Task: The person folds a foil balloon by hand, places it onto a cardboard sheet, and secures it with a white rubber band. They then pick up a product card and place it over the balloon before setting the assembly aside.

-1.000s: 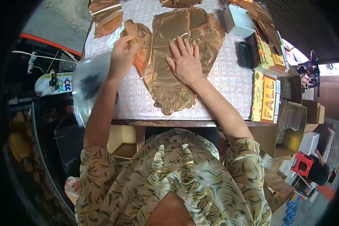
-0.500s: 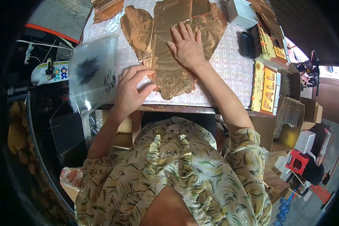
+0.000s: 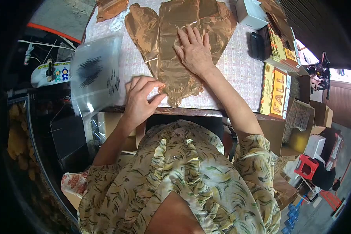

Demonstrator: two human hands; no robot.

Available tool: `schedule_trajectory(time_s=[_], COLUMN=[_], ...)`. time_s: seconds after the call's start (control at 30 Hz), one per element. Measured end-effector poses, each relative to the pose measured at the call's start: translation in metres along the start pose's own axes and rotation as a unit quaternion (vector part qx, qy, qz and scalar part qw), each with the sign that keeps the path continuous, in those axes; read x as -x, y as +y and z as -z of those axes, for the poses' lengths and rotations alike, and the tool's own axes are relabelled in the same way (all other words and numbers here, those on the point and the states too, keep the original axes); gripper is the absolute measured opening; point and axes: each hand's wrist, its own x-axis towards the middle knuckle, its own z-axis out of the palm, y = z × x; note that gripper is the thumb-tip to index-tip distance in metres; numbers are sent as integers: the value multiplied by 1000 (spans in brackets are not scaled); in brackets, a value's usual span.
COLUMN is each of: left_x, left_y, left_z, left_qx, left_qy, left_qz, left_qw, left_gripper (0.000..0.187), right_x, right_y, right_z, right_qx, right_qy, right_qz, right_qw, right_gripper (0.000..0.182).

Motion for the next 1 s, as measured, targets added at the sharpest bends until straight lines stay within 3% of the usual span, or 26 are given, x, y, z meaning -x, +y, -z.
schedule_trajectory(time_s=[0.53, 1.0], left_x=[-1, -3], left_y=[-2, 6], left_z=[-2, 0], left_qx=[16, 37], left_qy=[5, 32], left_qz=[-19, 15], left_qw=[1000, 999], left_gripper=[28, 29], right_x=[0, 1], right_y=[-4, -5], right_z=[4, 6], right_qx=[-5, -26], right_qy=[-6, -5], right_qz=[-14, -10], right_qw=[1000, 1000], right_gripper=[61, 58])
